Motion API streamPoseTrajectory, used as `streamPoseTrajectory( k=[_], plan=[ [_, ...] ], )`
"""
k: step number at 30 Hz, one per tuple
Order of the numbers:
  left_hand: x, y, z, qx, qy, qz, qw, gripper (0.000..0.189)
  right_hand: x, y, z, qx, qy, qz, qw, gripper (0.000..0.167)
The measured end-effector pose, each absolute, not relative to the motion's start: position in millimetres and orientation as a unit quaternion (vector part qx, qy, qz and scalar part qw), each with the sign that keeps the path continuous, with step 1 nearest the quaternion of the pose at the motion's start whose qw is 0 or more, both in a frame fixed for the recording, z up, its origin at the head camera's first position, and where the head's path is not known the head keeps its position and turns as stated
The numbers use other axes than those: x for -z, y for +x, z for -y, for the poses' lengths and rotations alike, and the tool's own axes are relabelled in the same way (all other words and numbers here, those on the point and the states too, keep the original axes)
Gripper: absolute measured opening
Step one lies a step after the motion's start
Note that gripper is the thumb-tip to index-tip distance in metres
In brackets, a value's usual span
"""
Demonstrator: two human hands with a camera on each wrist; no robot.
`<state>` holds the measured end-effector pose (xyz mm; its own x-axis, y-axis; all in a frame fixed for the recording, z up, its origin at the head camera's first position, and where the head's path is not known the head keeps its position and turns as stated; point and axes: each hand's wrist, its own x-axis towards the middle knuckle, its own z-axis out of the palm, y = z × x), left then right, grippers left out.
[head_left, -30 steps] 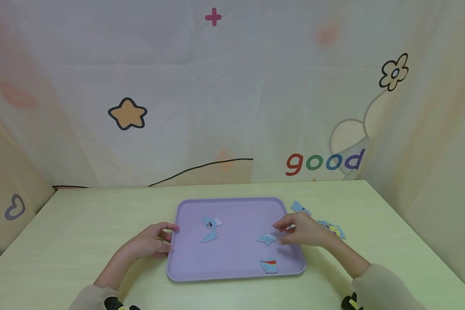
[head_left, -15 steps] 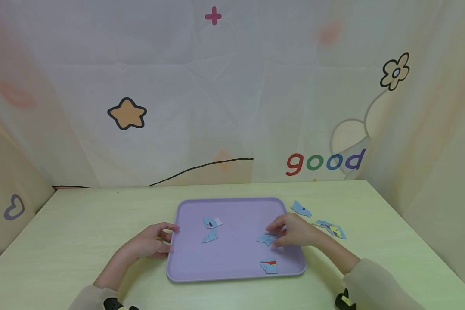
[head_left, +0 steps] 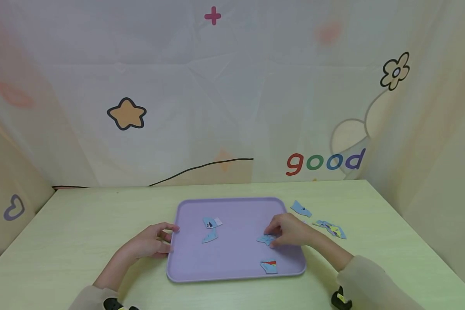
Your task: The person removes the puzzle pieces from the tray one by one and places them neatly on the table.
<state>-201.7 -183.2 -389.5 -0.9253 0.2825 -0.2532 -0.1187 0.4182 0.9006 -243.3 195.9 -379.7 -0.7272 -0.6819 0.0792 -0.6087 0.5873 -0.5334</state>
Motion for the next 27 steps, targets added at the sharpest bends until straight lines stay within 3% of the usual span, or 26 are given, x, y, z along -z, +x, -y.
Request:
streamPoseTrajectory(
  k=[27],
  plan=[
    [392.7,-199.8,181.7,-0.537,0.05,-0.822,0.184,0.049,386.8,-248.3,-195.8,0.239,-0.383,-0.891,0.043,0.016]
  ],
)
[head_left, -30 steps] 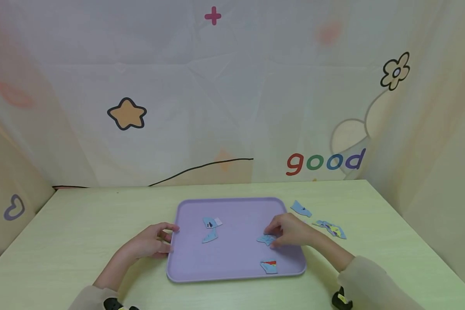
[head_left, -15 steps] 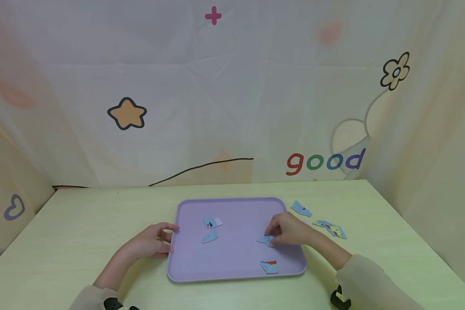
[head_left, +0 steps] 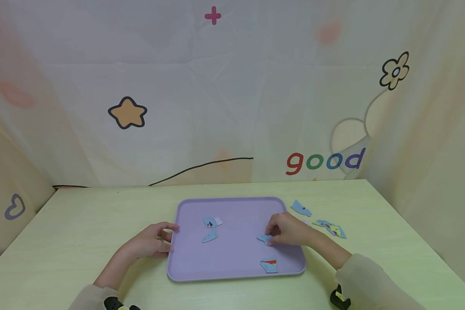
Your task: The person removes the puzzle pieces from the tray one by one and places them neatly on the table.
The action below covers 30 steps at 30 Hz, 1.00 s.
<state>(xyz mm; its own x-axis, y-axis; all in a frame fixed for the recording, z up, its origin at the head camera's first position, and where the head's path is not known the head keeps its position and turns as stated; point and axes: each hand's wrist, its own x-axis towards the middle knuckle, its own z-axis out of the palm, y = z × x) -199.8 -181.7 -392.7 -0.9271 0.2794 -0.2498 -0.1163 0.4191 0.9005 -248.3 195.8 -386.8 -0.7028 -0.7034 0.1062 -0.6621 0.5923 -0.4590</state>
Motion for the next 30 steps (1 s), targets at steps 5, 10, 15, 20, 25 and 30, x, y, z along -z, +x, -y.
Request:
streamPoseTrajectory(
  k=[5,10,15,20,25,30],
  plan=[
    [392.4,-200.1,181.8,-0.536,0.049,-0.823,0.184,0.049,385.9,-247.8,-194.6,0.248,-0.377,-0.891,0.054,0.015],
    [392.1,-200.0,181.3,-0.533,0.046,-0.825,0.183,0.049,384.3,-245.6,-193.4,0.251,-0.373,-0.891,0.06,0.014],
    [392.3,-200.8,181.9,-0.532,0.048,-0.826,0.183,0.05,383.0,-242.7,-191.7,0.253,-0.362,-0.895,0.063,0.013],
    [392.0,-200.6,182.1,-0.532,0.048,-0.825,0.185,0.05,382.6,-241.7,-190.9,0.246,-0.356,-0.9,0.059,0.014],
    [392.1,-200.6,182.6,-0.535,0.047,-0.822,0.187,0.05,381.4,-240.1,-189.0,0.234,-0.368,-0.899,0.046,0.016],
    [392.4,-201.3,182.7,-0.536,0.046,-0.822,0.185,0.049,380.9,-239.1,-189.0,0.227,-0.374,-0.898,0.042,0.017]
  ],
)
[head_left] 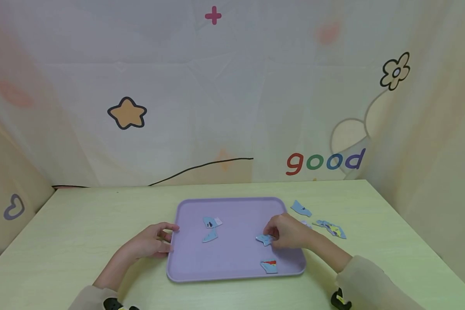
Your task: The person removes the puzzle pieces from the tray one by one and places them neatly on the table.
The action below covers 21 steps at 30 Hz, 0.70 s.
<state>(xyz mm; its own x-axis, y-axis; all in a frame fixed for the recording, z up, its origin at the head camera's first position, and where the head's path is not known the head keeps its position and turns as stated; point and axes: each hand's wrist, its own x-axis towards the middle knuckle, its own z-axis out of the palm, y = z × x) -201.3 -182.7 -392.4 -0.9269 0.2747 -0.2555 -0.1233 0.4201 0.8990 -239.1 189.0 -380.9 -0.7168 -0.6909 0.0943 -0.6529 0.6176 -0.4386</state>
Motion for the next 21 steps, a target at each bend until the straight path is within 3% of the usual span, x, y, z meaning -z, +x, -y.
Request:
streamPoseTrajectory(
  k=[21],
  plan=[
    [392,-200,182,-0.539,0.054,-0.82,0.186,0.05,372,-234,-224,0.305,-0.331,-0.89,0.075,0.017]
  ],
)
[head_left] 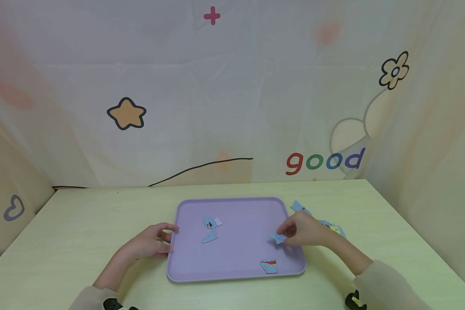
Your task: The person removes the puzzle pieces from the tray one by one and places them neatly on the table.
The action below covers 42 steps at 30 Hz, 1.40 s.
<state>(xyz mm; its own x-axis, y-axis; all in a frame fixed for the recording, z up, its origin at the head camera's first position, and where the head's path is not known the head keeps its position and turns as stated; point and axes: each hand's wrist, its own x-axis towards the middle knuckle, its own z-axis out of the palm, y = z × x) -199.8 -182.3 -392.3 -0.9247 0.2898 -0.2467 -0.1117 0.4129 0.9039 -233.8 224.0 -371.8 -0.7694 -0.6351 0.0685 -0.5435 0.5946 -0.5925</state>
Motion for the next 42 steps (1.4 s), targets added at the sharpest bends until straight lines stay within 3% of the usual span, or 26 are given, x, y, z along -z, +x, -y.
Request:
streamPoseTrajectory(
  k=[21,42],
  plan=[
    [389,-197,182,-0.533,0.062,-0.824,0.182,0.049,368,-222,-283,0.327,-0.287,-0.896,0.087,0.018],
    [392,-199,182,-0.536,0.056,-0.822,0.185,0.05,372,-219,-293,0.307,-0.285,-0.901,0.115,0.015]
  ],
)
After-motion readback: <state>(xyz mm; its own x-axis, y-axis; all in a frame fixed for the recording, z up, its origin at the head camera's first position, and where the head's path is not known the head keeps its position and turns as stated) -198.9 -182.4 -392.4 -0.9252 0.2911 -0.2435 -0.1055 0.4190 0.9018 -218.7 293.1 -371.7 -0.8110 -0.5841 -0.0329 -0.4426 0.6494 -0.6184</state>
